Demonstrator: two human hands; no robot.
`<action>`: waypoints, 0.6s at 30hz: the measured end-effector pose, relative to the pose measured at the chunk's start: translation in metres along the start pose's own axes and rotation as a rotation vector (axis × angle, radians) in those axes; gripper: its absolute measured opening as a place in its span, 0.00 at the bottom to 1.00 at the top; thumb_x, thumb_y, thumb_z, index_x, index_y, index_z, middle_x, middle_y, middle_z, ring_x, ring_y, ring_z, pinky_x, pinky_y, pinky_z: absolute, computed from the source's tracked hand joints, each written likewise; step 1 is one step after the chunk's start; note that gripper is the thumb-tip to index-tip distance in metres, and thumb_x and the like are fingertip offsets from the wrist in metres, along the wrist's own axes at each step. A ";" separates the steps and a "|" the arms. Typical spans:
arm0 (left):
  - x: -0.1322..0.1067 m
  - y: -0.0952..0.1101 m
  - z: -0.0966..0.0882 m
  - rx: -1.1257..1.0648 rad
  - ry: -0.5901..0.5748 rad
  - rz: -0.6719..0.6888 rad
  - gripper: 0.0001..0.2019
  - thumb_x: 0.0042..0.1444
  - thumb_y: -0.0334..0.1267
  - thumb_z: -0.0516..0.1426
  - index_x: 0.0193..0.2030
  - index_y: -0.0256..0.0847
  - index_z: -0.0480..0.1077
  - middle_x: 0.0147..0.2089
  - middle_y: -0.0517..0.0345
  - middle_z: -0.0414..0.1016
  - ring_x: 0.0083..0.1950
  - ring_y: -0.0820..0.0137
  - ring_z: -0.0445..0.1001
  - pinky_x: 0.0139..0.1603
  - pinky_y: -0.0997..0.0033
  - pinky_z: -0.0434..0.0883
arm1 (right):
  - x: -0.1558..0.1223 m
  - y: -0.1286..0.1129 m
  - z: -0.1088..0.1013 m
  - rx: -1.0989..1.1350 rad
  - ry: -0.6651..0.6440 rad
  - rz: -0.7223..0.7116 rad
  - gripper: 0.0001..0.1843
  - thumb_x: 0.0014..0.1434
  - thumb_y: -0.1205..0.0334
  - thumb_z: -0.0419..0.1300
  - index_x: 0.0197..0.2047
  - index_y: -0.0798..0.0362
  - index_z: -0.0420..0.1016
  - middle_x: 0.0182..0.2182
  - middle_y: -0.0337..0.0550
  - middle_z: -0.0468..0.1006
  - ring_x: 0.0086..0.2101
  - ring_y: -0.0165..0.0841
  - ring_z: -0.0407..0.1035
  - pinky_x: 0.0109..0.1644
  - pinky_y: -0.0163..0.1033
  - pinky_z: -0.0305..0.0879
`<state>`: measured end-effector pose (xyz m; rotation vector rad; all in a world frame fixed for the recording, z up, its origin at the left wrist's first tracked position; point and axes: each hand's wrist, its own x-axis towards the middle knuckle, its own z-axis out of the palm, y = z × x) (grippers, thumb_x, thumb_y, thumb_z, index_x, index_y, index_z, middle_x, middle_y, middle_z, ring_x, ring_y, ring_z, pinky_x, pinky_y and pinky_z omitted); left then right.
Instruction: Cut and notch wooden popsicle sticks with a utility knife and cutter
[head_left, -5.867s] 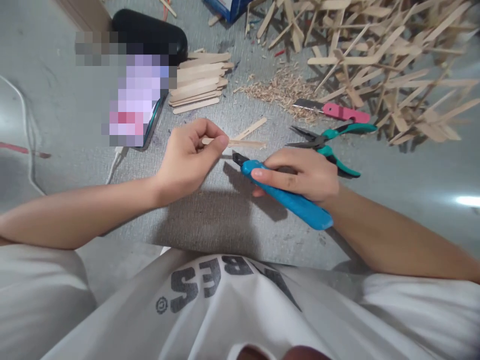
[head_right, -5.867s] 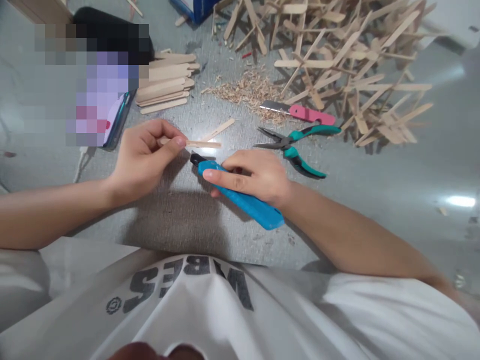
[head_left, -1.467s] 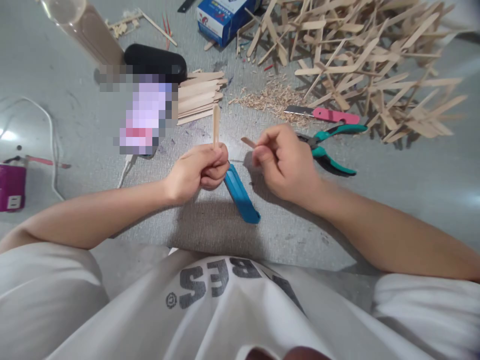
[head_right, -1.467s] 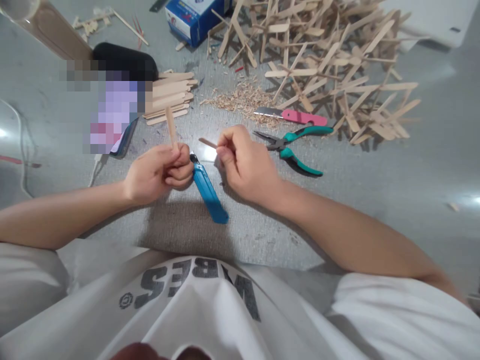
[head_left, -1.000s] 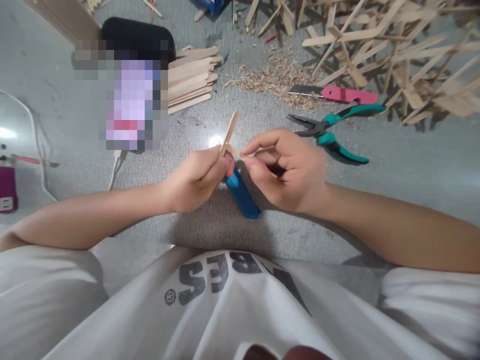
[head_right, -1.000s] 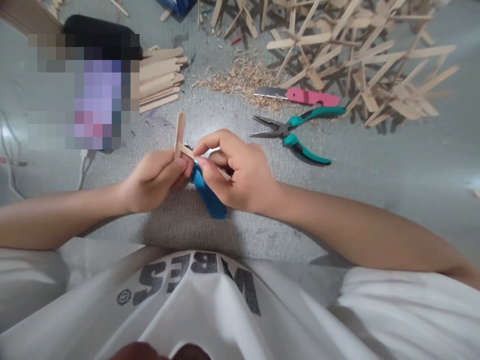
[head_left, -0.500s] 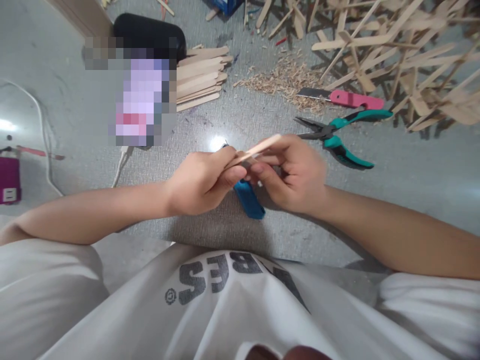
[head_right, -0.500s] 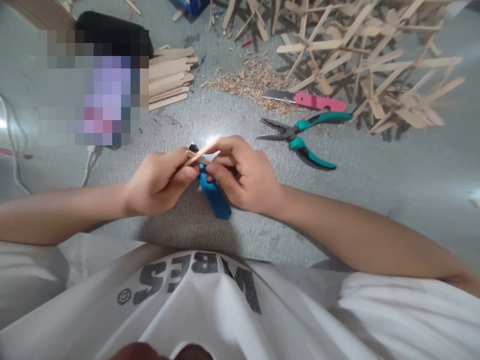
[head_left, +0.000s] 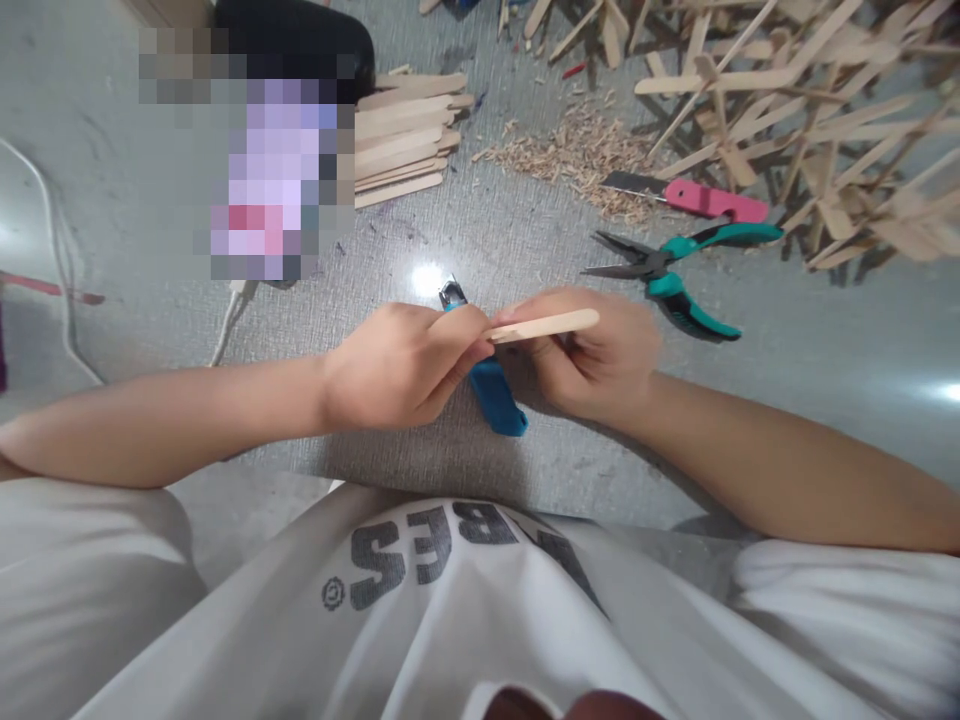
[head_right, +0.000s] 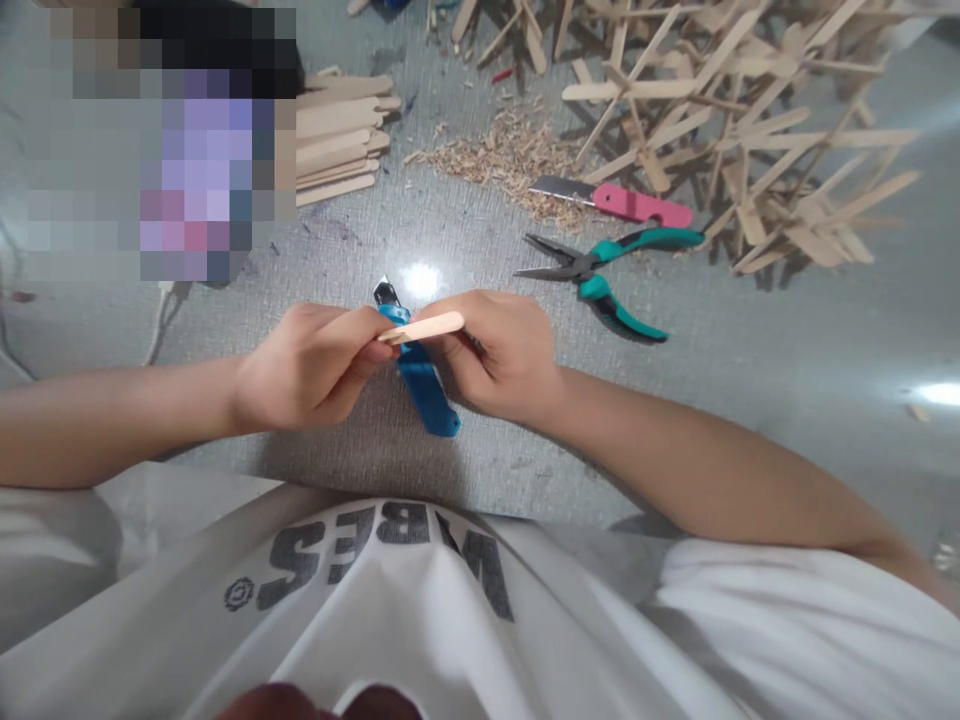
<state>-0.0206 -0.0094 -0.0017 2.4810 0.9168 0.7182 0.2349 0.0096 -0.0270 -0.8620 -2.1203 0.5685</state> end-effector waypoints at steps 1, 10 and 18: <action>0.000 0.000 0.000 0.010 -0.012 -0.005 0.25 0.88 0.46 0.37 0.46 0.41 0.70 0.28 0.58 0.75 0.24 0.69 0.70 0.28 0.68 0.63 | 0.000 -0.001 -0.001 -0.003 0.005 0.005 0.11 0.82 0.57 0.61 0.48 0.40 0.87 0.35 0.35 0.92 0.32 0.35 0.87 0.36 0.40 0.81; 0.005 0.000 -0.002 -0.107 -0.052 0.065 0.15 0.83 0.35 0.47 0.42 0.43 0.68 0.26 0.61 0.74 0.22 0.70 0.68 0.26 0.67 0.60 | 0.003 0.002 -0.007 0.110 -0.057 -0.157 0.14 0.77 0.67 0.61 0.54 0.38 0.83 0.43 0.36 0.95 0.39 0.36 0.90 0.38 0.42 0.82; 0.007 0.003 -0.005 -0.531 -0.012 0.036 0.13 0.82 0.35 0.52 0.41 0.45 0.69 0.30 0.59 0.80 0.25 0.73 0.74 0.29 0.72 0.68 | -0.005 0.021 0.002 0.127 -0.020 -0.125 0.12 0.83 0.49 0.59 0.50 0.40 0.83 0.40 0.39 0.93 0.38 0.36 0.89 0.42 0.44 0.83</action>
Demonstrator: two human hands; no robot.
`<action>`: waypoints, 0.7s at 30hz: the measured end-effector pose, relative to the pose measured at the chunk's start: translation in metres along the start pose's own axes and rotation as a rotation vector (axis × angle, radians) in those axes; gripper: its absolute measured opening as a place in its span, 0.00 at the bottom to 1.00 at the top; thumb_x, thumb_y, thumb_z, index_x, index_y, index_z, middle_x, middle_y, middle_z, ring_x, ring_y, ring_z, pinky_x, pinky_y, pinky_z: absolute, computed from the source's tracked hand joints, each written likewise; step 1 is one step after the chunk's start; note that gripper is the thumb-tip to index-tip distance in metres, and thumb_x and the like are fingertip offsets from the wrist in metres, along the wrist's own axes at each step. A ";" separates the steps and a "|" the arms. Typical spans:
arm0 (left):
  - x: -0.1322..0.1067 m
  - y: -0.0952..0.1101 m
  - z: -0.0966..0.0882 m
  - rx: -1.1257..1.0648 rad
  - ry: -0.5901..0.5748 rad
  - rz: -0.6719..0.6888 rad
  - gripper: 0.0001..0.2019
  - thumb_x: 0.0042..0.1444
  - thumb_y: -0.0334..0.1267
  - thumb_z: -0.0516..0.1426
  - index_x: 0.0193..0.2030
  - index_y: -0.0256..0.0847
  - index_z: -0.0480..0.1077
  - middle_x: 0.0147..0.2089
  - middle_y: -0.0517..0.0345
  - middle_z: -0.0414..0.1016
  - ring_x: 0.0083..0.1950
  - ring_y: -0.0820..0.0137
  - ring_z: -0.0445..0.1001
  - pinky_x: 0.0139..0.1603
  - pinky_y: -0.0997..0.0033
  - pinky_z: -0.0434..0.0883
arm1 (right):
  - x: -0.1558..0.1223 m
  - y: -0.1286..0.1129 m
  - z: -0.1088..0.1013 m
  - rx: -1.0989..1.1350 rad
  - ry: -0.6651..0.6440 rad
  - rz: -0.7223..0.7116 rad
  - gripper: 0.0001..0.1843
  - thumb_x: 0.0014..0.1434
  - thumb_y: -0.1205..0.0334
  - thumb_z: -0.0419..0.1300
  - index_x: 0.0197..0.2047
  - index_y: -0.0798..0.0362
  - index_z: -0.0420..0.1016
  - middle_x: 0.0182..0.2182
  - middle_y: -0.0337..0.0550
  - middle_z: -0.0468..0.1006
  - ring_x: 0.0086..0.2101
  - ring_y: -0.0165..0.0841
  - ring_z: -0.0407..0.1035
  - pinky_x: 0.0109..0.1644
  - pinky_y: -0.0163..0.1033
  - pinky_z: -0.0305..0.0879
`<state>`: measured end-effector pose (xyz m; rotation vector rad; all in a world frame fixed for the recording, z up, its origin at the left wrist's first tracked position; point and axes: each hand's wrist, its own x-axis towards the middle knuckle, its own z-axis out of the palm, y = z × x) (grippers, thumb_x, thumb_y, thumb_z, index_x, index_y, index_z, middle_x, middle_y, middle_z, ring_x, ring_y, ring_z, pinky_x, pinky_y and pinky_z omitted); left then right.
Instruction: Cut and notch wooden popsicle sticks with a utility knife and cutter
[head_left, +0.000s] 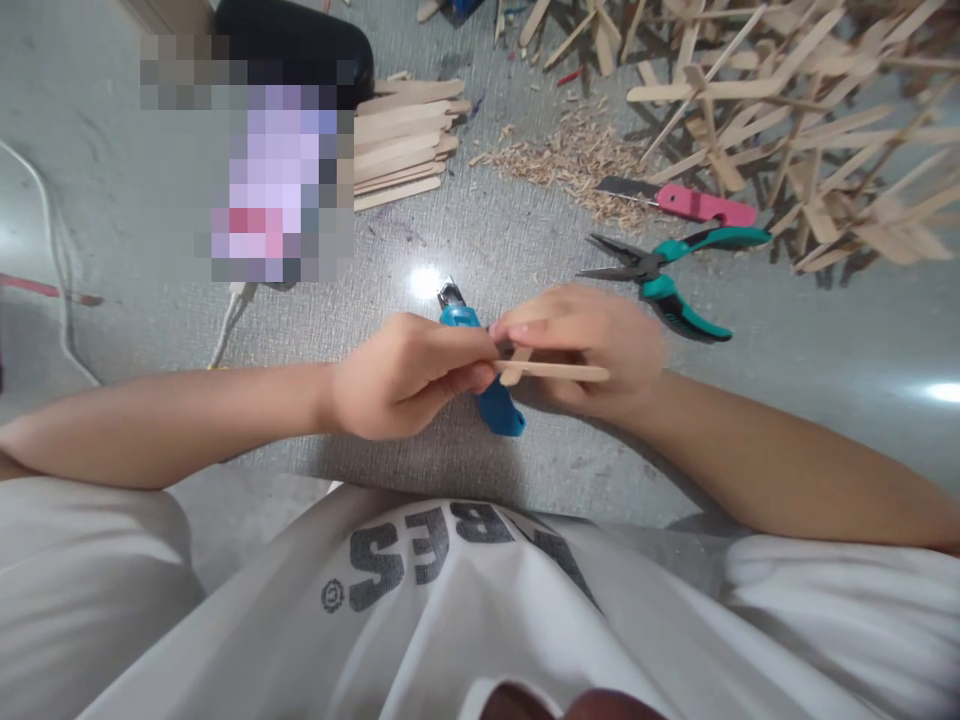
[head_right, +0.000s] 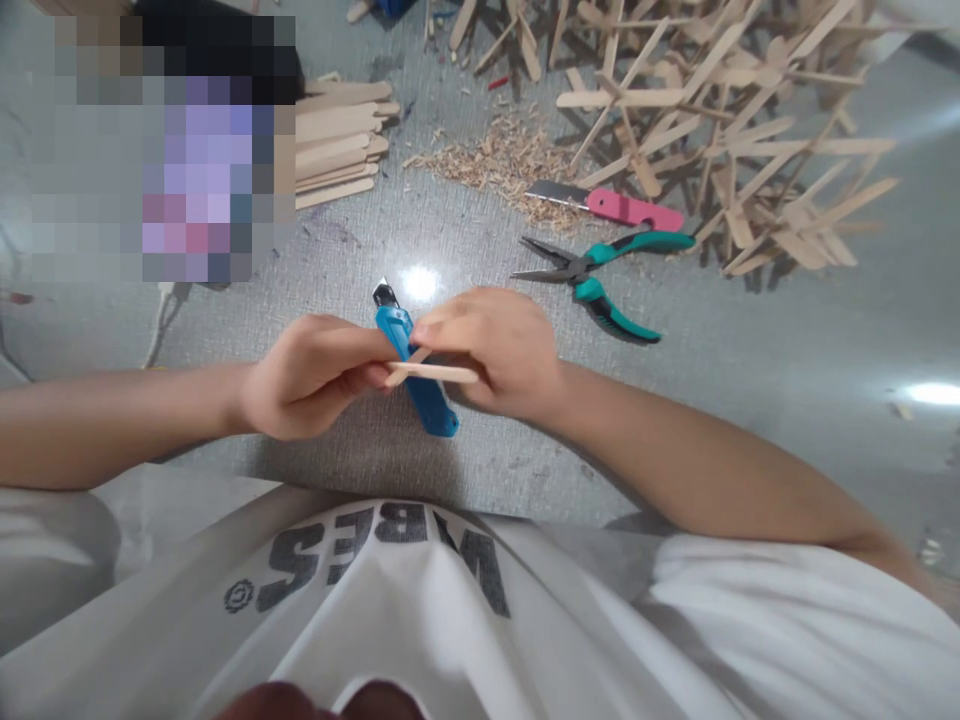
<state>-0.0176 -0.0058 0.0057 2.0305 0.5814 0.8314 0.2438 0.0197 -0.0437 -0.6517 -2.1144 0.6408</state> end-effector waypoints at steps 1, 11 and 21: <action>-0.001 0.001 0.000 -0.027 0.011 0.005 0.14 0.83 0.38 0.51 0.41 0.45 0.70 0.30 0.58 0.80 0.26 0.72 0.76 0.29 0.72 0.70 | 0.001 0.003 0.000 -0.037 0.051 0.025 0.12 0.84 0.51 0.58 0.50 0.41 0.82 0.39 0.38 0.92 0.38 0.36 0.89 0.42 0.44 0.83; 0.003 0.005 0.002 0.033 0.254 -0.365 0.18 0.80 0.41 0.55 0.39 0.39 0.81 0.30 0.57 0.82 0.30 0.73 0.77 0.34 0.73 0.72 | 0.019 0.019 -0.006 -0.492 0.089 0.183 0.09 0.75 0.60 0.64 0.44 0.47 0.86 0.39 0.50 0.87 0.42 0.47 0.81 0.49 0.57 0.75; 0.006 0.000 0.002 0.099 0.244 -0.433 0.18 0.76 0.42 0.57 0.39 0.38 0.83 0.25 0.61 0.74 0.26 0.74 0.67 0.31 0.70 0.62 | 0.015 -0.014 -0.001 -0.149 0.187 -0.010 0.09 0.81 0.53 0.65 0.49 0.46 0.83 0.32 0.35 0.85 0.25 0.29 0.72 0.30 0.38 0.69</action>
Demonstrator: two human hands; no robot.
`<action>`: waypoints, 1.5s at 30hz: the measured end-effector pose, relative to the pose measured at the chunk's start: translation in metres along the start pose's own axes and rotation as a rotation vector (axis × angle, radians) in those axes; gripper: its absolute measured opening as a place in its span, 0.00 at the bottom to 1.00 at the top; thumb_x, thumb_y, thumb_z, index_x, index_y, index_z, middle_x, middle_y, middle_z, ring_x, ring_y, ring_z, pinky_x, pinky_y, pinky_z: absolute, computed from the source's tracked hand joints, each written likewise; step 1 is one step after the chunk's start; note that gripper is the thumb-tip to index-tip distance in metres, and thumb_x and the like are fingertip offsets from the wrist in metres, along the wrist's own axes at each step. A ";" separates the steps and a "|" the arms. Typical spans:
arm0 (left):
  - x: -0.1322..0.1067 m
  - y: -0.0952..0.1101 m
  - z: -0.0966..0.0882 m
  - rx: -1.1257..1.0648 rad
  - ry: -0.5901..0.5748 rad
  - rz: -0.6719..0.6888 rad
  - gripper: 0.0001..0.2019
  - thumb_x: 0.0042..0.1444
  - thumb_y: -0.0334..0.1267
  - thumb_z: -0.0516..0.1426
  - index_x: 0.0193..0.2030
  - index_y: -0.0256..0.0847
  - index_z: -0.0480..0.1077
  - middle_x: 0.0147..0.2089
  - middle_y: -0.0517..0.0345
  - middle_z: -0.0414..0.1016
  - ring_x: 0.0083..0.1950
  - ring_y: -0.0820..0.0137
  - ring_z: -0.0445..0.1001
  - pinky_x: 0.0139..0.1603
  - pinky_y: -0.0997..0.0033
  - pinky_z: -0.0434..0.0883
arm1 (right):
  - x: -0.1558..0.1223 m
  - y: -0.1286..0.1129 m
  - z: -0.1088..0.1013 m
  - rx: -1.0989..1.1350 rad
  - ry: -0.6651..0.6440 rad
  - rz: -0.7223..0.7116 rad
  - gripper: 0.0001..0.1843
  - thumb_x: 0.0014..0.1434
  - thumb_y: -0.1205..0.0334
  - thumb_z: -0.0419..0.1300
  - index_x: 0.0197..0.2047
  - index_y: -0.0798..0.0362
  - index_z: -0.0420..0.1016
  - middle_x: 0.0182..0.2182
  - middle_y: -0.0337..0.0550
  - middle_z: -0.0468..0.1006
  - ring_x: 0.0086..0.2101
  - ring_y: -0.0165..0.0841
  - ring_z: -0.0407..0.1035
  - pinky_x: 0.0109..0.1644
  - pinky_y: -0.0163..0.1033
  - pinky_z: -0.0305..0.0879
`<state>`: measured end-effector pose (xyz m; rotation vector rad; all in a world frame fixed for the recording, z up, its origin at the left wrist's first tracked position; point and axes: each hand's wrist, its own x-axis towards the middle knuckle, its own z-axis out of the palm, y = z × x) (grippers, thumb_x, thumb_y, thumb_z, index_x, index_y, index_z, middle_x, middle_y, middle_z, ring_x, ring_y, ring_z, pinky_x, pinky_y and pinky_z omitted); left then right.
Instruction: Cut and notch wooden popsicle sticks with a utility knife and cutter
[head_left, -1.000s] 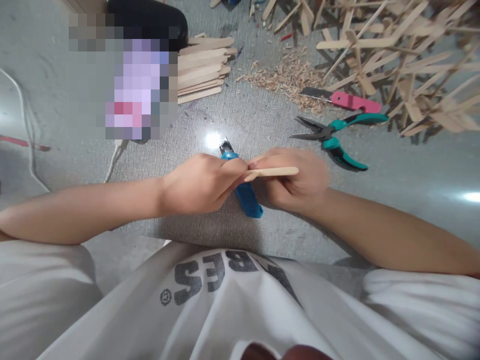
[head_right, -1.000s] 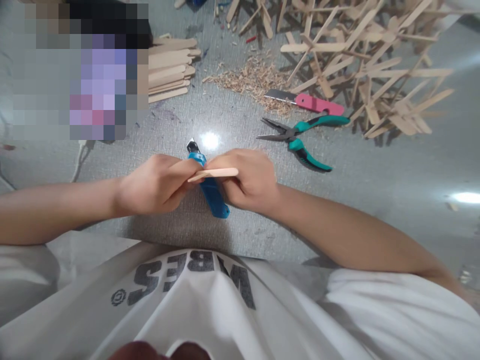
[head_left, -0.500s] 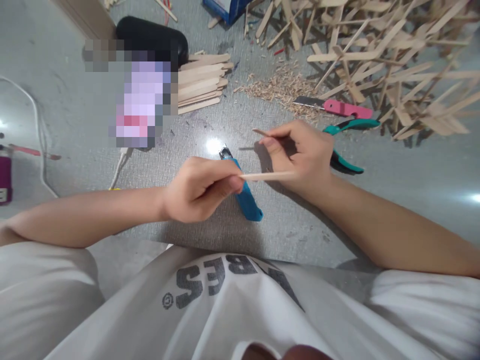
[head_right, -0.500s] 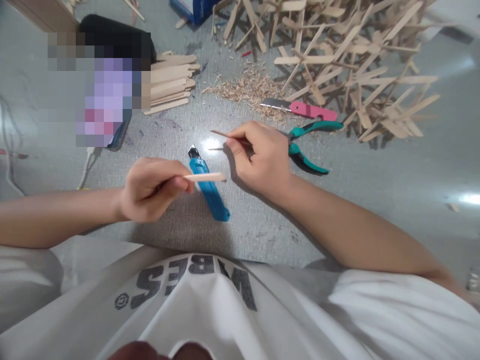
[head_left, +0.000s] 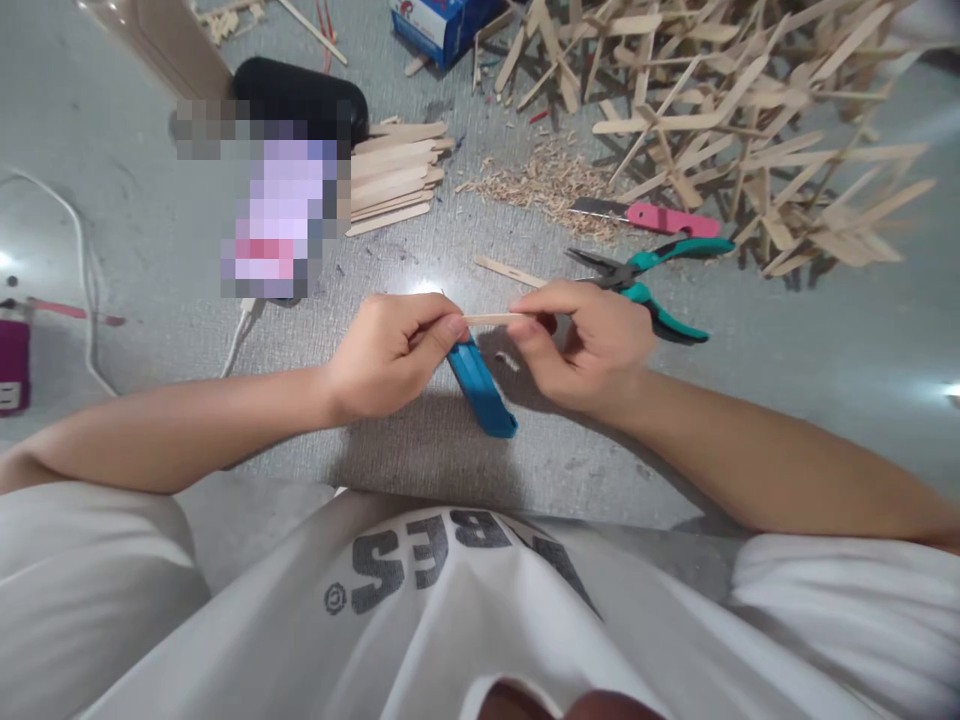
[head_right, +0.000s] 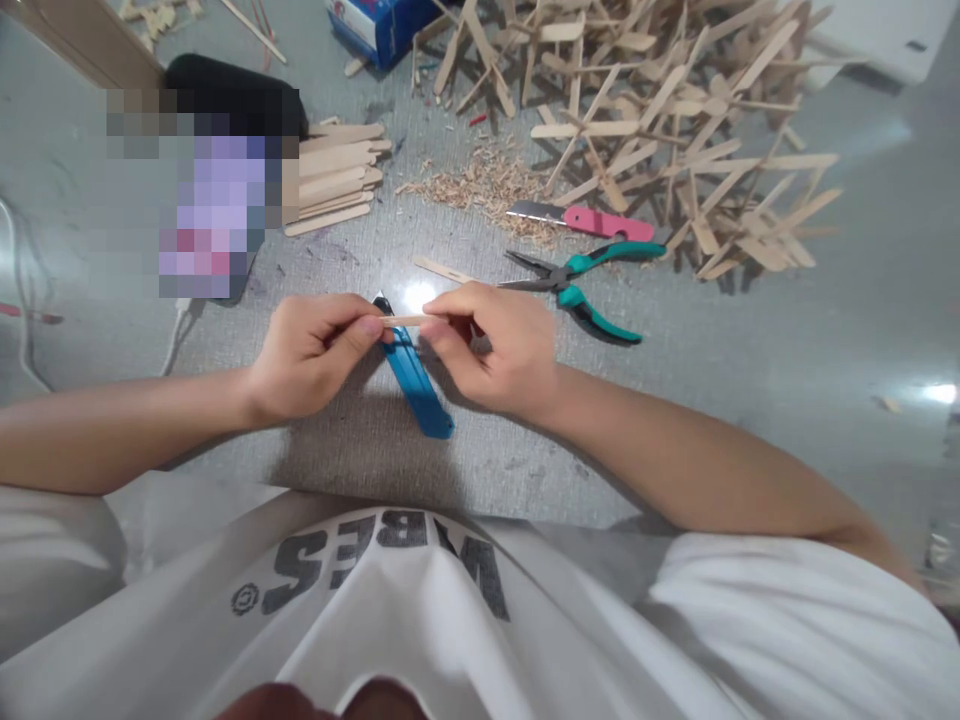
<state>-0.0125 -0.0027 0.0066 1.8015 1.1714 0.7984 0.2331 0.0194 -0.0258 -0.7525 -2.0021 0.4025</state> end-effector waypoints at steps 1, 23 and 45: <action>0.000 0.001 0.000 0.011 -0.005 -0.007 0.18 0.76 0.42 0.57 0.38 0.38 0.83 0.24 0.61 0.73 0.26 0.74 0.67 0.30 0.70 0.62 | 0.000 -0.001 0.001 -0.023 0.003 0.024 0.08 0.81 0.56 0.65 0.47 0.47 0.84 0.31 0.35 0.85 0.24 0.28 0.71 0.30 0.38 0.69; 0.001 0.000 0.003 0.014 -0.002 -0.083 0.19 0.77 0.43 0.54 0.38 0.39 0.82 0.32 0.56 0.83 0.32 0.71 0.75 0.38 0.69 0.70 | 0.002 -0.002 0.006 0.016 0.102 0.268 0.17 0.83 0.47 0.61 0.44 0.47 0.80 0.30 0.37 0.80 0.27 0.31 0.70 0.30 0.41 0.67; -0.014 0.011 0.014 -0.441 -0.033 -0.181 0.24 0.75 0.61 0.65 0.45 0.38 0.82 0.36 0.52 0.86 0.35 0.70 0.83 0.36 0.72 0.80 | 0.000 0.002 -0.001 -0.009 -0.180 -0.379 0.08 0.74 0.63 0.71 0.48 0.36 0.86 0.39 0.33 0.90 0.37 0.34 0.80 0.34 0.44 0.67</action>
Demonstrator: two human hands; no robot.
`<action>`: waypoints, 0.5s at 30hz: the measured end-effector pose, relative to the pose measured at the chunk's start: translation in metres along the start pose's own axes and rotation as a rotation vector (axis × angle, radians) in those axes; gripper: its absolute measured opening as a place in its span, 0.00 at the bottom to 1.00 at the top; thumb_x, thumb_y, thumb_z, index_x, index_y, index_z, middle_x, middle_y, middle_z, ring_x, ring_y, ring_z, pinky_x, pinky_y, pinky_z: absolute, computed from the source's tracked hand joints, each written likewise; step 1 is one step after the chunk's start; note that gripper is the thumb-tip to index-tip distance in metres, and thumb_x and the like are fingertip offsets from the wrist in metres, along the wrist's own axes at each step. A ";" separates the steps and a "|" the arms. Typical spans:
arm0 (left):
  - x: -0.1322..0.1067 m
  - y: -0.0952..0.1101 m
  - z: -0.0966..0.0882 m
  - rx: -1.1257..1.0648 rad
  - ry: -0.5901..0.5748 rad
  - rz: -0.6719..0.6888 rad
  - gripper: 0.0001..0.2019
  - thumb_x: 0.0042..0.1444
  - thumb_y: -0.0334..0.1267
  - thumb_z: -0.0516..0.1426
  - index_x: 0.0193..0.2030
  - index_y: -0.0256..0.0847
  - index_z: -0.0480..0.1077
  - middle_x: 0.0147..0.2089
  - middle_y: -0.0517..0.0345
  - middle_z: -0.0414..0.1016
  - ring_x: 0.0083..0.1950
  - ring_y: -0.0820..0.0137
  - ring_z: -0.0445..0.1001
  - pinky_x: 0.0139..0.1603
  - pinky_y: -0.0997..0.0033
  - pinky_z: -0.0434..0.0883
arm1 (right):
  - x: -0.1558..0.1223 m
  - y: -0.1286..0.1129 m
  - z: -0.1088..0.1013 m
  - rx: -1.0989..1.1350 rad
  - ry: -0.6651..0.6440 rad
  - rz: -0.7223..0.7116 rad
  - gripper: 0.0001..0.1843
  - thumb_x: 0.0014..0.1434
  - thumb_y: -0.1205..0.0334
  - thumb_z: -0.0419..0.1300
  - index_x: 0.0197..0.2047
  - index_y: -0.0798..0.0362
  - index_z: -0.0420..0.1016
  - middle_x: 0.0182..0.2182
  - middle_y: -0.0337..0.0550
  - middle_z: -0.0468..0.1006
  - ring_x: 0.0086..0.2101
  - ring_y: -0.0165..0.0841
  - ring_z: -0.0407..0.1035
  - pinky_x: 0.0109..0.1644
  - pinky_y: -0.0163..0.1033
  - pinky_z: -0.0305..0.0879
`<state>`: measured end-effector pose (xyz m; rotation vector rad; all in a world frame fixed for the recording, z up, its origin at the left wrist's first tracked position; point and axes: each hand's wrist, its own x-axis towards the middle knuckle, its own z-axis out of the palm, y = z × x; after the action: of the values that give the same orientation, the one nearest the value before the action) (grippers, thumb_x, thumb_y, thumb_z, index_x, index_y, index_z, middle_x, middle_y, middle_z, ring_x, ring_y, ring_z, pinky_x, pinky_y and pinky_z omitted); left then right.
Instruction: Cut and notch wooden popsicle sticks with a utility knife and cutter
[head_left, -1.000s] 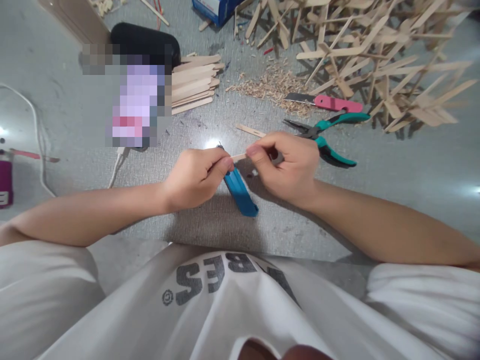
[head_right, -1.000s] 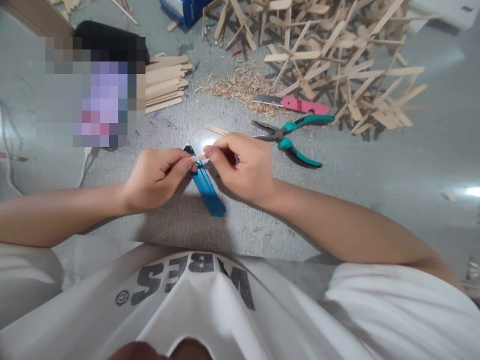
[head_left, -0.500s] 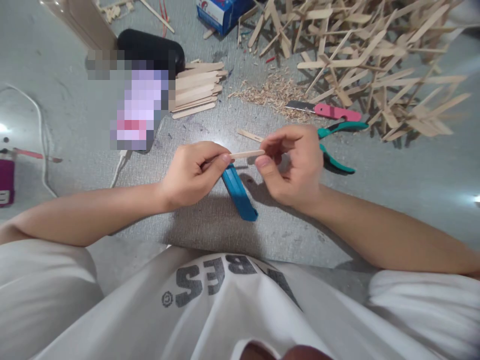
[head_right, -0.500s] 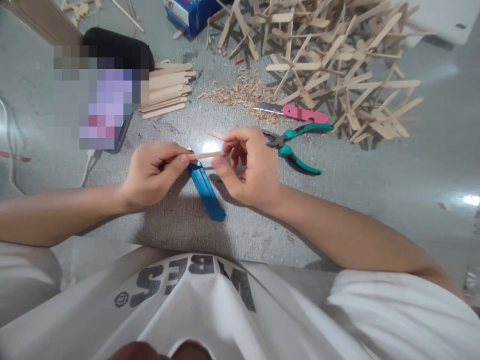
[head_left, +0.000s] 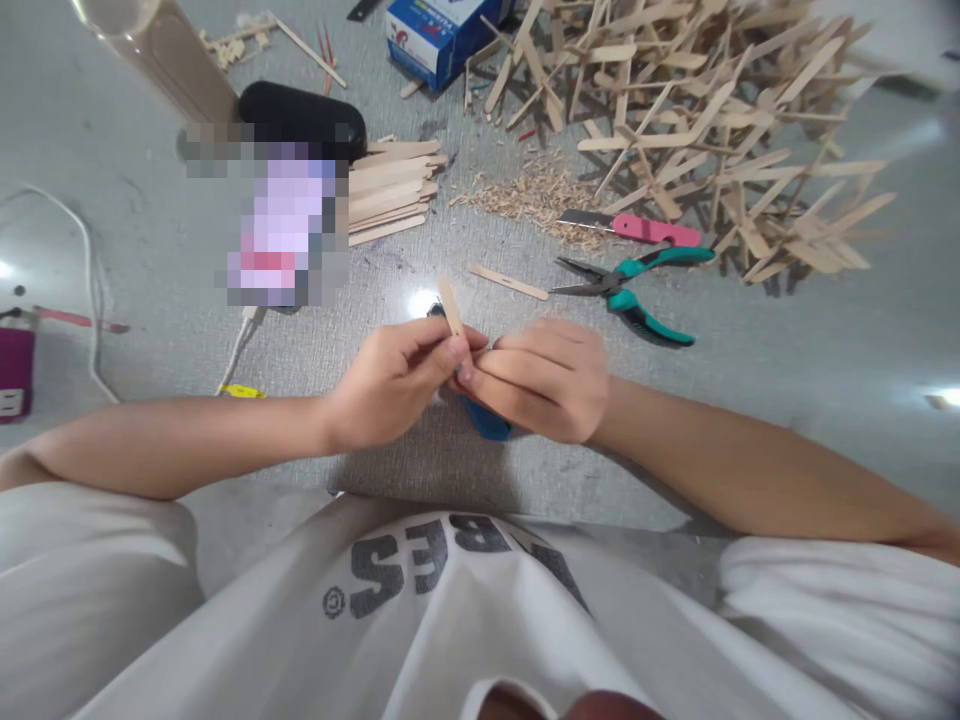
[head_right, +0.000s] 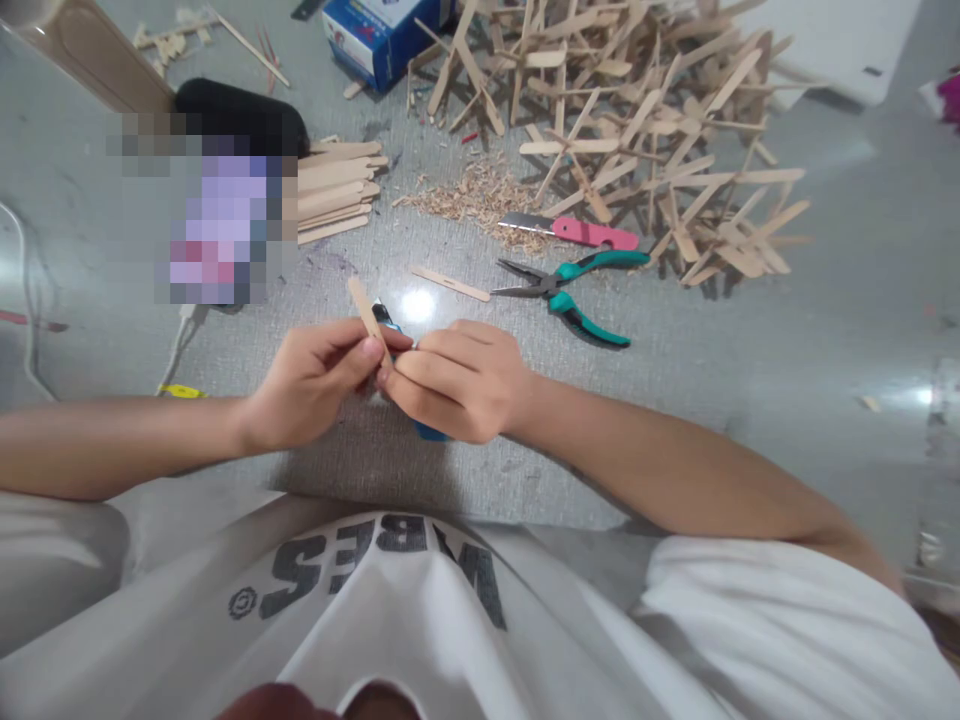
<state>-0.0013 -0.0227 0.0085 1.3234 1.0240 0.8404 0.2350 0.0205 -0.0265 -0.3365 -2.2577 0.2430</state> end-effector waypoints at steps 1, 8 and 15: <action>0.002 -0.002 0.000 -0.019 0.033 -0.023 0.22 0.76 0.58 0.65 0.42 0.38 0.81 0.35 0.52 0.86 0.35 0.71 0.83 0.37 0.73 0.81 | -0.001 -0.001 0.003 -0.009 -0.017 0.025 0.05 0.75 0.59 0.72 0.47 0.36 0.86 0.37 0.33 0.89 0.36 0.34 0.78 0.35 0.44 0.66; 0.017 -0.011 -0.006 -0.072 0.218 -0.016 0.14 0.76 0.48 0.66 0.42 0.40 0.77 0.31 0.58 0.83 0.27 0.76 0.77 0.28 0.77 0.76 | 0.009 -0.030 -0.003 -0.186 -0.488 0.606 0.25 0.71 0.34 0.69 0.48 0.49 0.79 0.37 0.47 0.84 0.31 0.40 0.73 0.34 0.45 0.54; 0.016 -0.010 -0.007 -0.013 0.201 0.056 0.14 0.71 0.49 0.69 0.43 0.39 0.81 0.32 0.57 0.86 0.25 0.76 0.76 0.26 0.76 0.72 | 0.031 -0.030 -0.001 -0.063 -0.508 0.928 0.26 0.61 0.59 0.66 0.62 0.52 0.73 0.33 0.42 0.84 0.31 0.41 0.74 0.36 0.44 0.57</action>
<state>-0.0031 -0.0061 -0.0027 1.2802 1.1394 1.0363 0.2110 0.0020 0.0047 -1.4900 -2.4290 0.8039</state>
